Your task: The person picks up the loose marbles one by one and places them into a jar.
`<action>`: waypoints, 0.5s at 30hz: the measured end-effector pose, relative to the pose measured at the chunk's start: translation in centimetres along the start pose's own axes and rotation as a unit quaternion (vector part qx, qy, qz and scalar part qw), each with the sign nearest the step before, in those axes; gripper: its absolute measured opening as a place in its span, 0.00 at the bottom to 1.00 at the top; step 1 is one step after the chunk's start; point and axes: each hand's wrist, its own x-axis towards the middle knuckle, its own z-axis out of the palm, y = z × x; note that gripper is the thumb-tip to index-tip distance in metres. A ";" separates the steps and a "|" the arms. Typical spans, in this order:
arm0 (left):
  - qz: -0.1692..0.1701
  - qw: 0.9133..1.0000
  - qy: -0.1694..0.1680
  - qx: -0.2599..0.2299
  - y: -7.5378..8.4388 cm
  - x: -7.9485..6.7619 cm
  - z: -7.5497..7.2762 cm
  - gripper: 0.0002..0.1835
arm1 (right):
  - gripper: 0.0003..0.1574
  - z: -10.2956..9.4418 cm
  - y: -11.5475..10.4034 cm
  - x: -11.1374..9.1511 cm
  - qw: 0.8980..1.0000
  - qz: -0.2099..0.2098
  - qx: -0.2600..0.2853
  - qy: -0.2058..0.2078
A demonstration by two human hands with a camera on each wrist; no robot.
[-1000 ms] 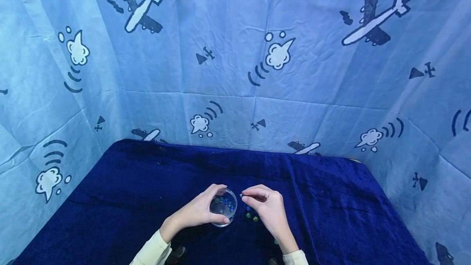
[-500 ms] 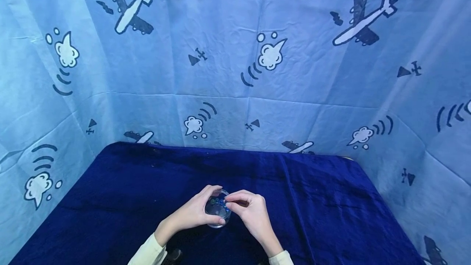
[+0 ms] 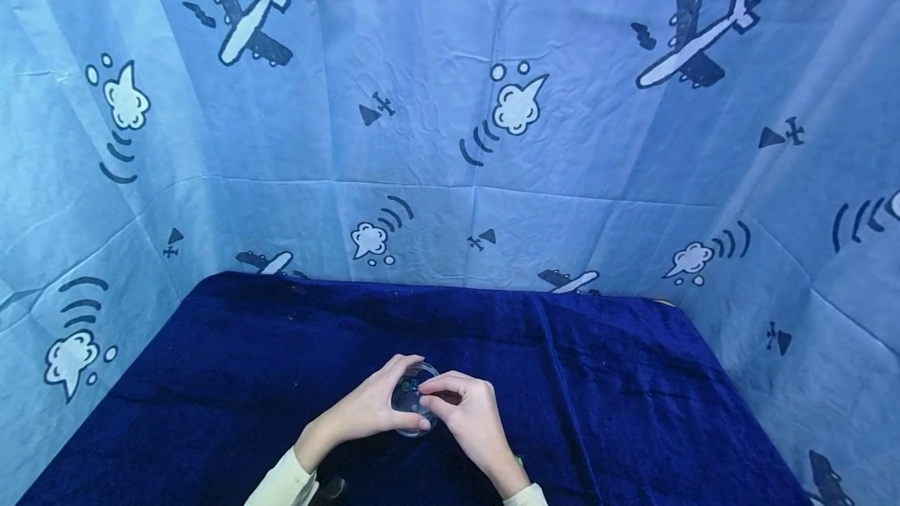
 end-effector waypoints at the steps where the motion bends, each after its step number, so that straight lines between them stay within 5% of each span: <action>1: 0.000 1.000 0.000 -0.001 0.0 0.0 0.0 0.49 | 0.07 0.1 0.0 0.0 1.000 0.001 -0.001 0.001; 15: -0.004 1.000 -0.006 -0.004 0.0 0.0 0.0 0.49 | 0.08 0.6 0.0 -0.1 0.999 -0.016 -0.012 0.029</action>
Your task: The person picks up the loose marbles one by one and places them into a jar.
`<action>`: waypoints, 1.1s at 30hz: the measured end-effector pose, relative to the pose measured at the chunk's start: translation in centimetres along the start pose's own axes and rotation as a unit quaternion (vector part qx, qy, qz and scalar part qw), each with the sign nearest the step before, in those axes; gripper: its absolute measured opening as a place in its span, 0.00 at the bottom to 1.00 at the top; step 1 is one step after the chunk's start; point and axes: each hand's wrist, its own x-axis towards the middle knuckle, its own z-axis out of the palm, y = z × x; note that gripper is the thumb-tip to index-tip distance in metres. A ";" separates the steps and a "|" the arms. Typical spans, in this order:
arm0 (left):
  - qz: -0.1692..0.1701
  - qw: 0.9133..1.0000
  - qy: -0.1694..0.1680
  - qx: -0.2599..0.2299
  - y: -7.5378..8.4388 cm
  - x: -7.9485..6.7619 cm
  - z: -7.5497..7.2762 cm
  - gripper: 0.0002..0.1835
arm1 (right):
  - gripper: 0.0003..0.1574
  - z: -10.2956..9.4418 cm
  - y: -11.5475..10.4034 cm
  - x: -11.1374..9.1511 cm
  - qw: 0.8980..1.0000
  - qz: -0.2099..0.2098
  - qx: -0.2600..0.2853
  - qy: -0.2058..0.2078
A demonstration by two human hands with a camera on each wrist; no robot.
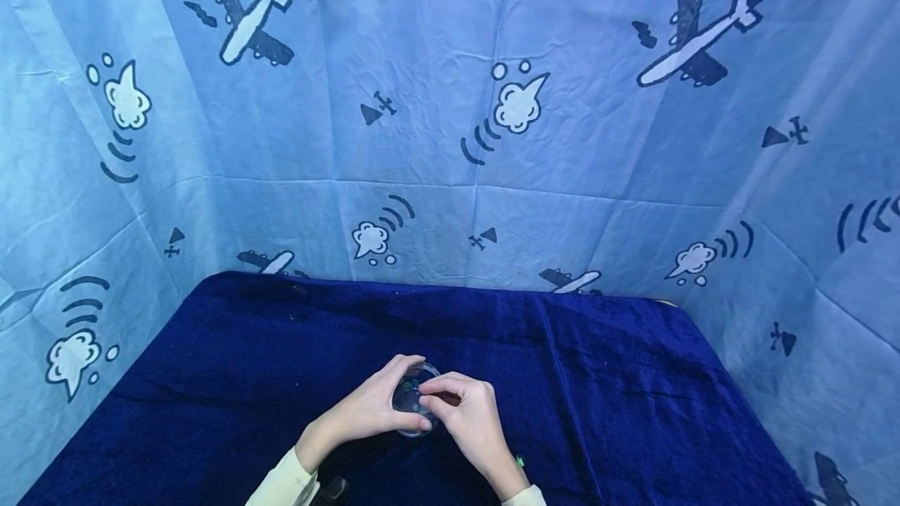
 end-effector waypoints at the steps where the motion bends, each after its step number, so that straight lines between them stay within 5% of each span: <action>1: 0.000 1.000 0.000 0.001 0.0 0.0 0.0 0.49 | 0.08 0.0 0.0 0.0 1.000 -0.003 -0.002 0.001; 16: 0.005 1.000 0.000 0.001 -0.3 0.1 0.0 0.49 | 0.09 0.3 -0.1 0.2 1.000 0.030 0.001 -0.006; 33: 0.010 1.000 0.002 0.001 -0.4 0.1 0.0 0.49 | 0.07 0.4 0.1 0.0 1.000 0.004 0.002 -0.001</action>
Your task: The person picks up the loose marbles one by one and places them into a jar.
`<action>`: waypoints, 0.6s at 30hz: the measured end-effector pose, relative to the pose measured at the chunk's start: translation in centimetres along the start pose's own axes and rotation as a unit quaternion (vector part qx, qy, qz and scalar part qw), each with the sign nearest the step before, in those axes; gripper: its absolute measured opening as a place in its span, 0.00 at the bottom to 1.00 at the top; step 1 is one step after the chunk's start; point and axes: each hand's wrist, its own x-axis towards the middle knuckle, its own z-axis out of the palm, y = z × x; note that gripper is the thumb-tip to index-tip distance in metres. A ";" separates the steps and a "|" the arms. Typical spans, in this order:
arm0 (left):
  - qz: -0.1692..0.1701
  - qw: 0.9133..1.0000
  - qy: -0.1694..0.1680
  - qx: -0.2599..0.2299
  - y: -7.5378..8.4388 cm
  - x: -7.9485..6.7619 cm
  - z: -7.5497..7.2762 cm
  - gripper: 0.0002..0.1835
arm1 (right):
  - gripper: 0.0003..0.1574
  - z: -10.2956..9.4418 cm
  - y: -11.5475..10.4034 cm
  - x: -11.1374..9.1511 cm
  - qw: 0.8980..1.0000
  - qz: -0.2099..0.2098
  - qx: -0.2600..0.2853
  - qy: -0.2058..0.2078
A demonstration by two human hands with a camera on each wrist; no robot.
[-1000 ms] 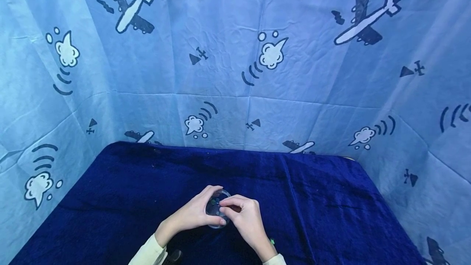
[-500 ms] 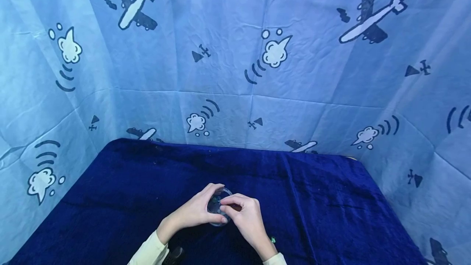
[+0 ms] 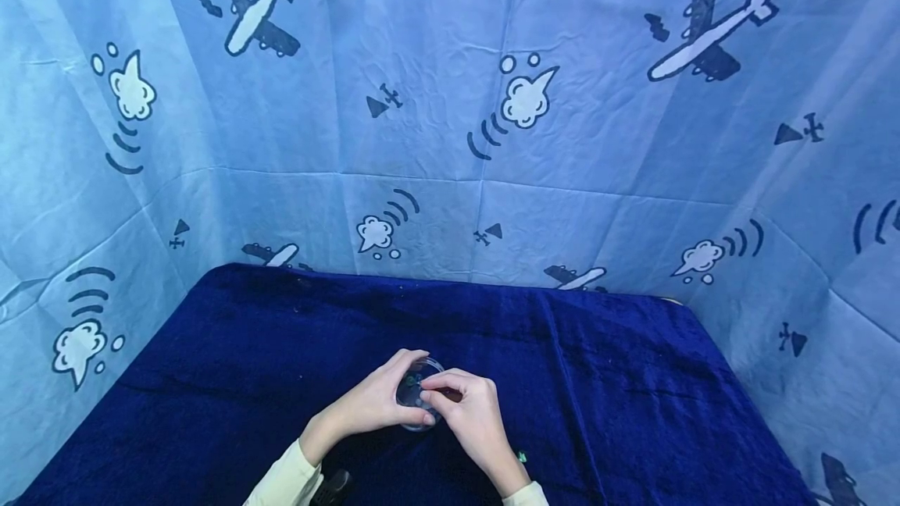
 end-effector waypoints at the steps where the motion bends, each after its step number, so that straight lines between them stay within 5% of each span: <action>1: 0.001 1.000 0.001 0.000 0.0 0.0 0.0 0.49 | 0.07 0.0 0.0 0.0 1.000 0.002 0.000 0.001; 18: 0.004 1.000 0.003 -0.001 0.2 -0.1 0.1 0.49 | 0.06 0.0 -0.1 -0.1 1.000 0.024 -0.001 0.003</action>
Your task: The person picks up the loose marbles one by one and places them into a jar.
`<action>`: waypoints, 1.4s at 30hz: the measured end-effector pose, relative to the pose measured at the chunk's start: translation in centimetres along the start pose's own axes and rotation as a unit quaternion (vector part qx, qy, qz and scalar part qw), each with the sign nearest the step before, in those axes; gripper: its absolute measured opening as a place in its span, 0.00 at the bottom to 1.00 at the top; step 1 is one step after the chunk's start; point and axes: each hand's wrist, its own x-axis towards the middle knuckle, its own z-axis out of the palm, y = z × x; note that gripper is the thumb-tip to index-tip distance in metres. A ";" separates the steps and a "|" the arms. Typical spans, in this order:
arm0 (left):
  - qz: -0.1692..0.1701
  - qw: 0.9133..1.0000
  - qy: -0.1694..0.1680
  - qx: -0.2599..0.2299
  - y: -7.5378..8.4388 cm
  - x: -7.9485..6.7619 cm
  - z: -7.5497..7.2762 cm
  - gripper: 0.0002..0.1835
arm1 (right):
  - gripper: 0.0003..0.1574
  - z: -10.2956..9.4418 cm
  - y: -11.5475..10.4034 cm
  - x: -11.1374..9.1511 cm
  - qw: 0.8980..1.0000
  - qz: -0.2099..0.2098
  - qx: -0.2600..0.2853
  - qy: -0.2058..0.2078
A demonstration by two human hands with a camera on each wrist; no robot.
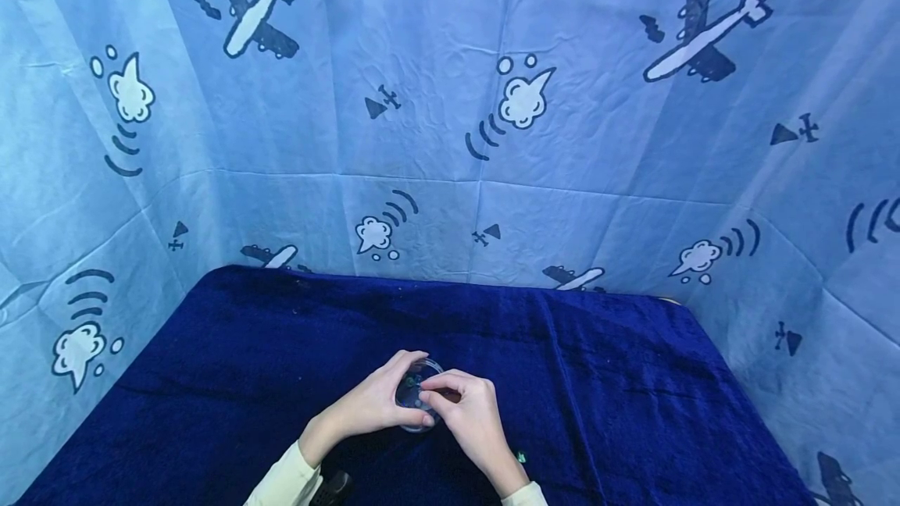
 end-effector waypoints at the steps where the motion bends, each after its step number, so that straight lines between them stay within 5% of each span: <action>1: 0.000 1.000 0.000 -0.001 0.0 0.0 0.0 0.49 | 0.06 0.0 0.0 0.0 1.000 0.000 -0.001 -0.001; 15: -0.011 1.000 -0.006 -0.005 -0.2 0.1 0.1 0.50 | 0.04 -0.5 -0.1 0.2 1.000 0.003 -0.001 -0.014; 24: -0.010 1.000 -0.008 -0.008 0.0 0.1 0.1 0.49 | 0.05 -1.9 0.2 0.7 0.999 0.012 -0.011 0.029; 42: -0.018 1.000 -0.013 -0.020 0.2 0.1 0.0 0.50 | 0.05 -5.5 1.7 1.8 0.989 0.128 -0.047 0.065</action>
